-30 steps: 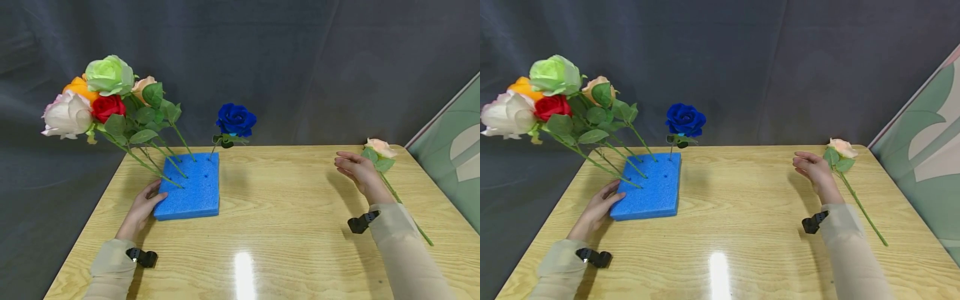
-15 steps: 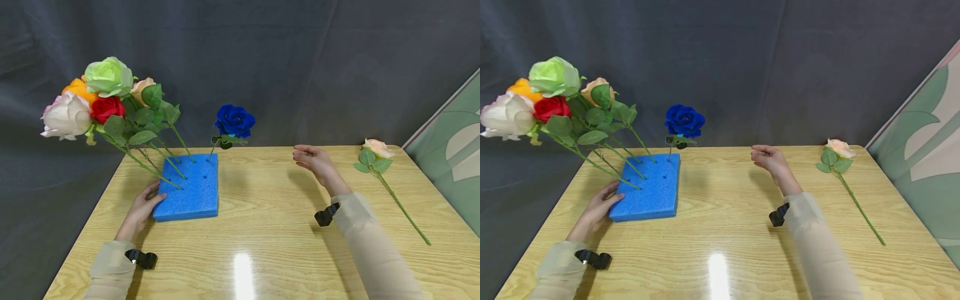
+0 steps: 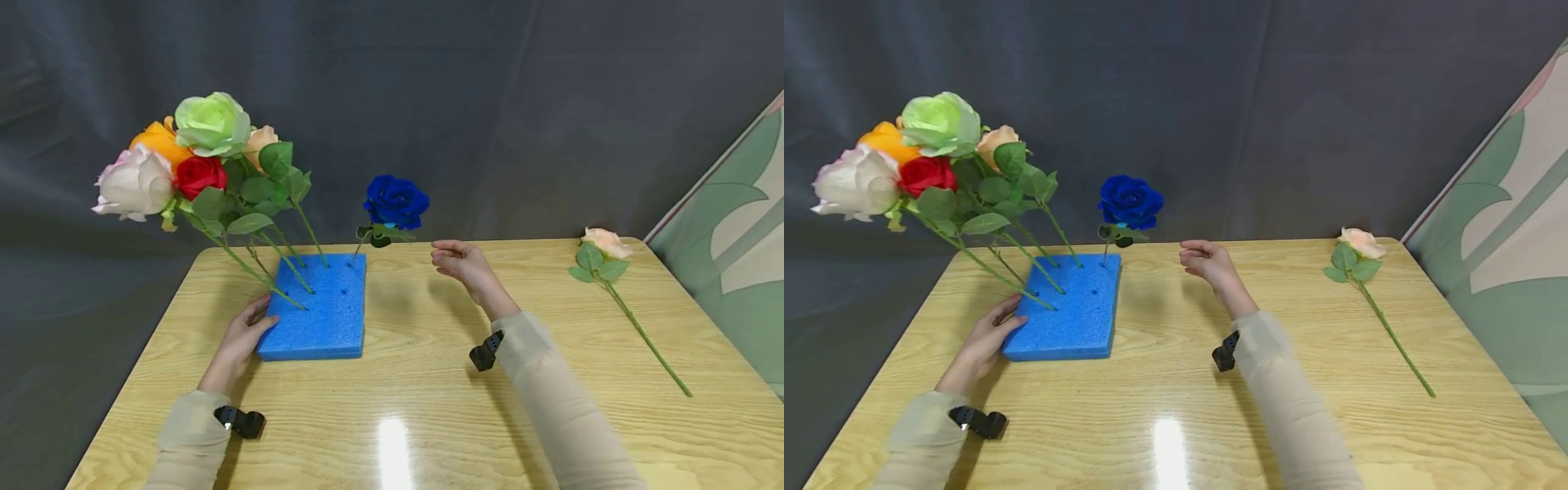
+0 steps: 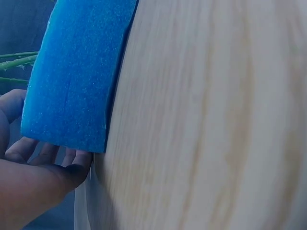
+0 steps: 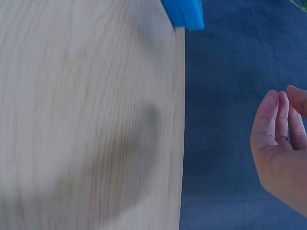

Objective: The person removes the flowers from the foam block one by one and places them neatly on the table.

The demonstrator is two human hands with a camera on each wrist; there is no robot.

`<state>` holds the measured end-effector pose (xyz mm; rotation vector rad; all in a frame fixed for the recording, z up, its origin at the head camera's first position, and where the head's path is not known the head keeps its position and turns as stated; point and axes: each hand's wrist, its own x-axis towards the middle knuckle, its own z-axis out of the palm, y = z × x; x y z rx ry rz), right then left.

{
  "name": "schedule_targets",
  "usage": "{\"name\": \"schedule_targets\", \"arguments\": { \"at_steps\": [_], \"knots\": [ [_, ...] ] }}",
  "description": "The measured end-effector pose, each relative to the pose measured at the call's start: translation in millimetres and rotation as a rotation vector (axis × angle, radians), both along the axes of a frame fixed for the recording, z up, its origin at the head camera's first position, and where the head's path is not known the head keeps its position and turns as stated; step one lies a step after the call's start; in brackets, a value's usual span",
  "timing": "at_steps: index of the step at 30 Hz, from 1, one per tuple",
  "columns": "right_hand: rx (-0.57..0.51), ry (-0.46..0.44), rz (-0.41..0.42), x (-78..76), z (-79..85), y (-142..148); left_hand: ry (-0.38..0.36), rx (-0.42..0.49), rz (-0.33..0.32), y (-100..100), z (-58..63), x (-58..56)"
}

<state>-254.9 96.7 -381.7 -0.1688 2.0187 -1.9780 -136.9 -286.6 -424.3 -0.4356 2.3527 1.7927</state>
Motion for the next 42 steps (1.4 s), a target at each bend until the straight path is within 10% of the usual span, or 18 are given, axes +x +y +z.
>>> {"name": "schedule_targets", "arguments": {
  "at_steps": [42],
  "knots": [
    [-0.028, 0.106, -0.035, 11.4, -13.1, -101, -0.028, 0.025, -0.003, -1, 4.1, 0.4]
  ]
}}
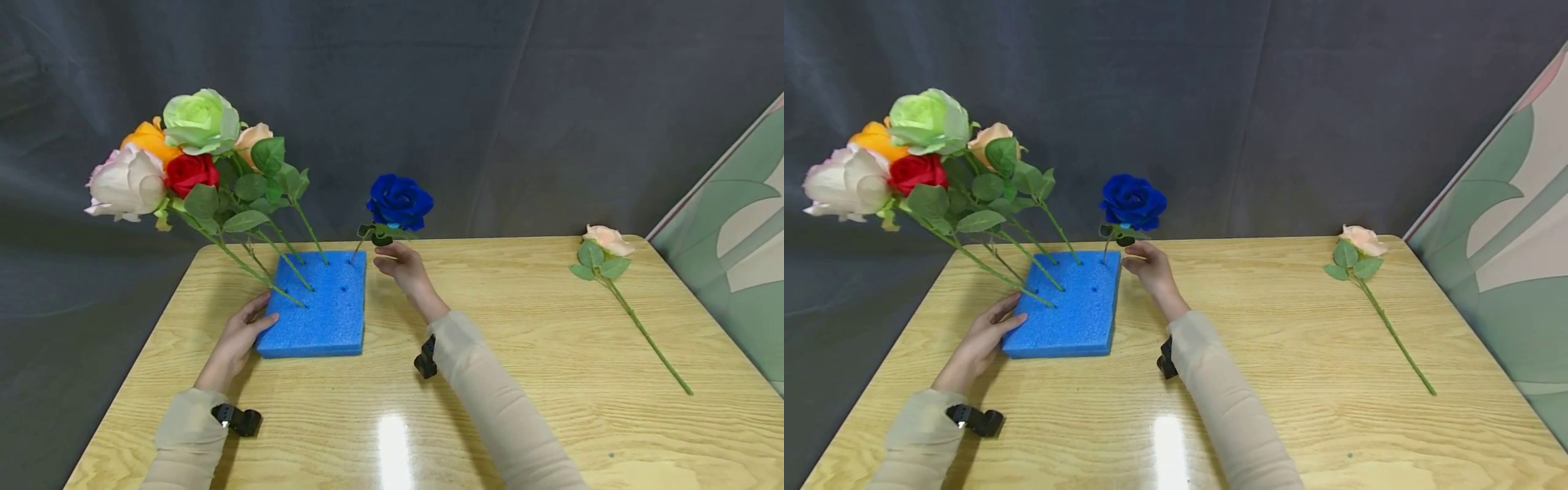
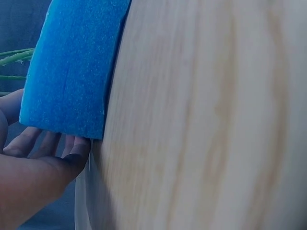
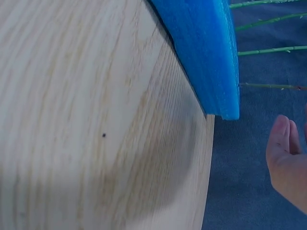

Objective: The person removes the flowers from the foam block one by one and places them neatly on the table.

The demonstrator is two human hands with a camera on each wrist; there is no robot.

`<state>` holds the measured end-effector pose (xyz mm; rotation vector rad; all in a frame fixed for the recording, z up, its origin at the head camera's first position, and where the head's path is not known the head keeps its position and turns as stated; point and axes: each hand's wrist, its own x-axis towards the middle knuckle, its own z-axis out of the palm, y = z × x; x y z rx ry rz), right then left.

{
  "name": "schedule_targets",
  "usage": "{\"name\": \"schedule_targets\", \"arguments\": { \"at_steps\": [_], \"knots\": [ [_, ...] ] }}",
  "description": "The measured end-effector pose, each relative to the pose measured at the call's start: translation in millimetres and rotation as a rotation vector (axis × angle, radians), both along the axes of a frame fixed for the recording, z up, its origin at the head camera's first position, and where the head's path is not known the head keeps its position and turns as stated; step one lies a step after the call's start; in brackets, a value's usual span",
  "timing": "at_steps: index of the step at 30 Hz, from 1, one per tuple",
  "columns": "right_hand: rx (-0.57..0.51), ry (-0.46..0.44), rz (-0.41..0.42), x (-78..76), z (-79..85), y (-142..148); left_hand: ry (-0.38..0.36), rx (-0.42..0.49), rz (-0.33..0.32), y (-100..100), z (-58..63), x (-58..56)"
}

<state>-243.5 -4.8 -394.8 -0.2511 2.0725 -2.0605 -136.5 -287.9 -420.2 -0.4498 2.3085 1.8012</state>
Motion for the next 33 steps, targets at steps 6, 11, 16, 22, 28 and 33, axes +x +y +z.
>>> {"name": "schedule_targets", "arguments": {
  "at_steps": [6, 11, 16, 22, 28, 33],
  "knots": [
    [-0.033, 0.017, 0.025, -0.1, -1.6, -8, -0.001, 0.003, 0.0, -1, 0.1, 1.1],
    [-0.047, 0.014, 0.043, 0.6, -0.9, -14, 0.011, 0.006, 0.001, -1, -0.1, 0.1],
    [-0.014, -0.03, 0.053, 1.1, 0.7, -20, 0.012, 0.008, -0.005, 0, 0.8, -0.4],
    [-0.012, -0.031, 0.07, 2.6, 4.3, -27, 0.02, -0.07, -0.012, 0, 1.9, 0.9],
    [-0.033, -0.007, 0.017, 0.8, 2.4, -33, 0.074, -0.303, -0.045, 4, 5.2, 3.2],
    [-0.047, -0.02, 0.009, 1.0, 1.4, -32, 0.217, -0.584, -0.136, 13, 9.3, 5.4]
  ]
}}
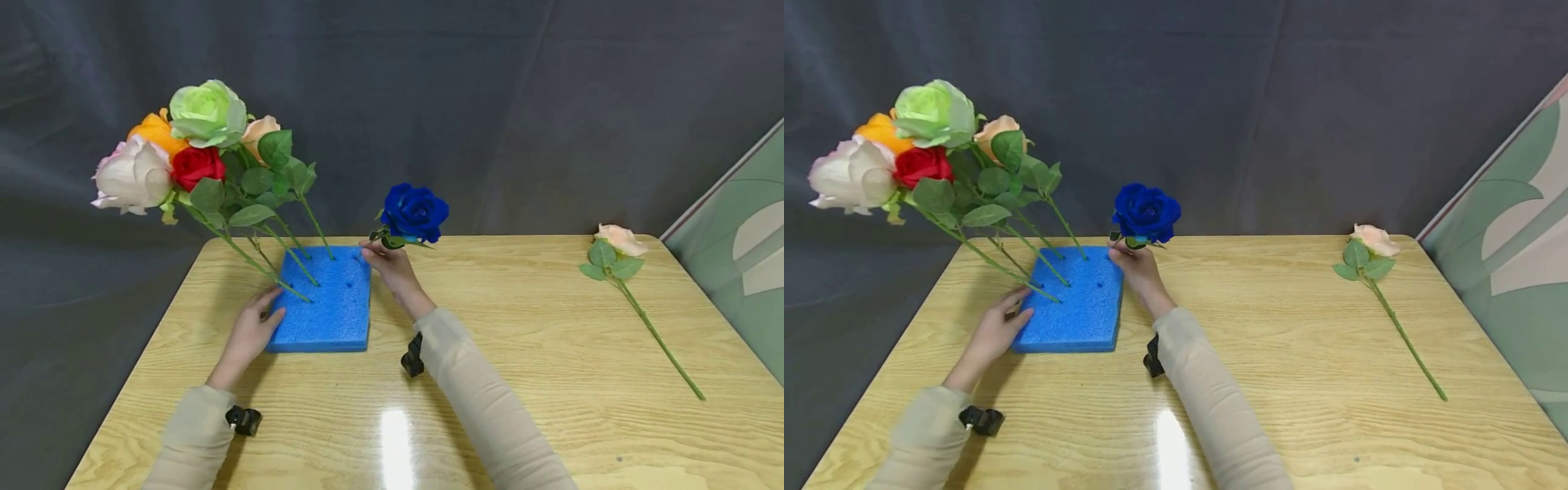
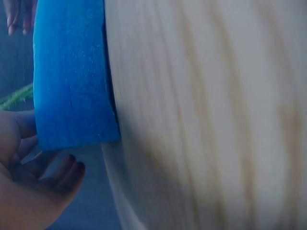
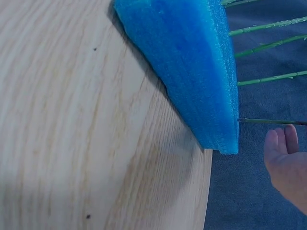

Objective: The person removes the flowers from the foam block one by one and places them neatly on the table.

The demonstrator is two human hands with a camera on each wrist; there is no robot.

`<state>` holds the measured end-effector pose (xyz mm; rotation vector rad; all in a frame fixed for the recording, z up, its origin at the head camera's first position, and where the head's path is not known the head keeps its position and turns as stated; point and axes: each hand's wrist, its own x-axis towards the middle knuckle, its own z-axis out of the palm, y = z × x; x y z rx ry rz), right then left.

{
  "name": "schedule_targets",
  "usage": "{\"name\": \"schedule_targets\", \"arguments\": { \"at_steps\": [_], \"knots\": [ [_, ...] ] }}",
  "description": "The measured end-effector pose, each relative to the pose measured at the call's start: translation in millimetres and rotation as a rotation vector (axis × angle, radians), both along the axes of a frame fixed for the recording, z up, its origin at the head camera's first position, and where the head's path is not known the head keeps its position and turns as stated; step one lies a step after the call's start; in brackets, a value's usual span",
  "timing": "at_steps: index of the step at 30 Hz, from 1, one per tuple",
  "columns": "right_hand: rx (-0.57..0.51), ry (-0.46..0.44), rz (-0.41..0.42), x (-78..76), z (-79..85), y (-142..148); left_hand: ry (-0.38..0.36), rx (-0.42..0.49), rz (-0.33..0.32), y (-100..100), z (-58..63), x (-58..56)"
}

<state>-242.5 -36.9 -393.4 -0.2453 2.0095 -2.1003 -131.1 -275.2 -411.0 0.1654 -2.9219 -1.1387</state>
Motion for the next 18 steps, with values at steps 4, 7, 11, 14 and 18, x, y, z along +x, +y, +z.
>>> {"name": "schedule_targets", "arguments": {
  "at_steps": [4, 7, 11, 14, 18],
  "knots": [
    [-0.015, -0.015, -0.008, -0.3, -1.1, -1, 0.058, -0.153, -0.068, 8, 0.7, 1.0],
    [-0.017, -0.025, -0.018, -0.1, -1.2, -1, 0.056, -0.193, -0.117, 10, -1.6, 1.6],
    [-0.036, -0.059, -0.036, 0.3, -0.7, 0, -0.006, -0.193, -0.185, 11, -3.6, 3.0],
    [-0.079, -0.087, -0.047, -0.7, -2.0, 1, -0.081, -0.199, -0.221, 13, -3.5, 3.8],
    [-0.168, -0.126, -0.069, -3.3, -3.4, 0, -0.143, -0.262, -0.23, 15, -2.5, 4.4]
  ]
}}
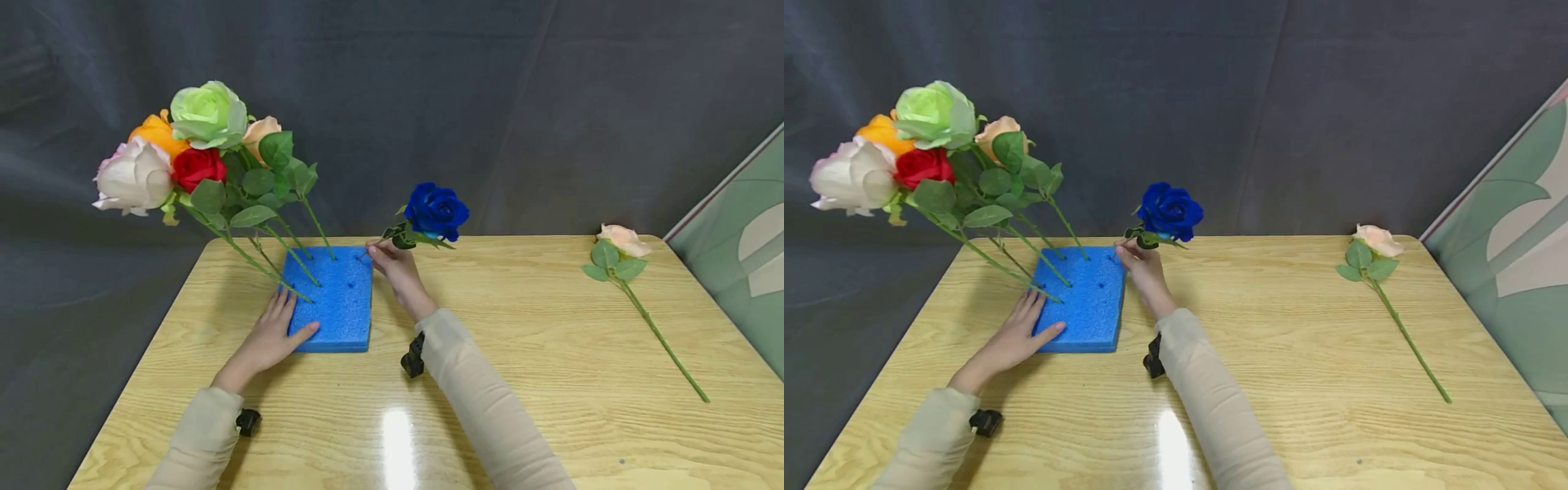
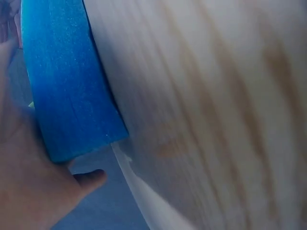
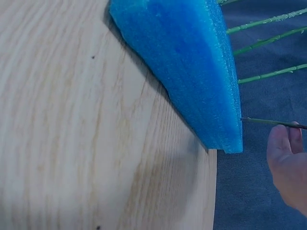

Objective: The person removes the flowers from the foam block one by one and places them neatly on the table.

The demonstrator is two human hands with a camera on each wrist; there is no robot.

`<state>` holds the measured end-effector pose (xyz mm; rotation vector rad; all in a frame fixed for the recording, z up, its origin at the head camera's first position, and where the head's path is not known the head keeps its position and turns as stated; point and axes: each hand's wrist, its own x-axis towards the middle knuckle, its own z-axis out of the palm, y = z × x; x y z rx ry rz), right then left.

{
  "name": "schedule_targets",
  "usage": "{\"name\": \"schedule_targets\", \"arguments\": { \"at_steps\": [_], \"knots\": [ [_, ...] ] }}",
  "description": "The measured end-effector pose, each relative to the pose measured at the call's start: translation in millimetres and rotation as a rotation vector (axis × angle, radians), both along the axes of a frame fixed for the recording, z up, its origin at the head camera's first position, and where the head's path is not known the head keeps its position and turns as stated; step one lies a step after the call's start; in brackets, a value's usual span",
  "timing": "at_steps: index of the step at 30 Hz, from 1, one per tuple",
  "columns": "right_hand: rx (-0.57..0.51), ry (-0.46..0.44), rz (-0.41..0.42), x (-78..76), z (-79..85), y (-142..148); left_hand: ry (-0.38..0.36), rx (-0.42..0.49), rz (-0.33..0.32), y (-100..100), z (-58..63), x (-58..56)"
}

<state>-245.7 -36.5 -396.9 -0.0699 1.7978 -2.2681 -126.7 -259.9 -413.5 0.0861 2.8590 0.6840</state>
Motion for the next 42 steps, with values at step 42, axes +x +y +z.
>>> {"name": "schedule_targets", "arguments": {
  "at_steps": [42],
  "knots": [
    [-0.191, 0.141, -0.132, -14.4, 12.4, 44, -0.042, -0.074, 0.008, 5, 2.9, -0.1]
  ]
}}
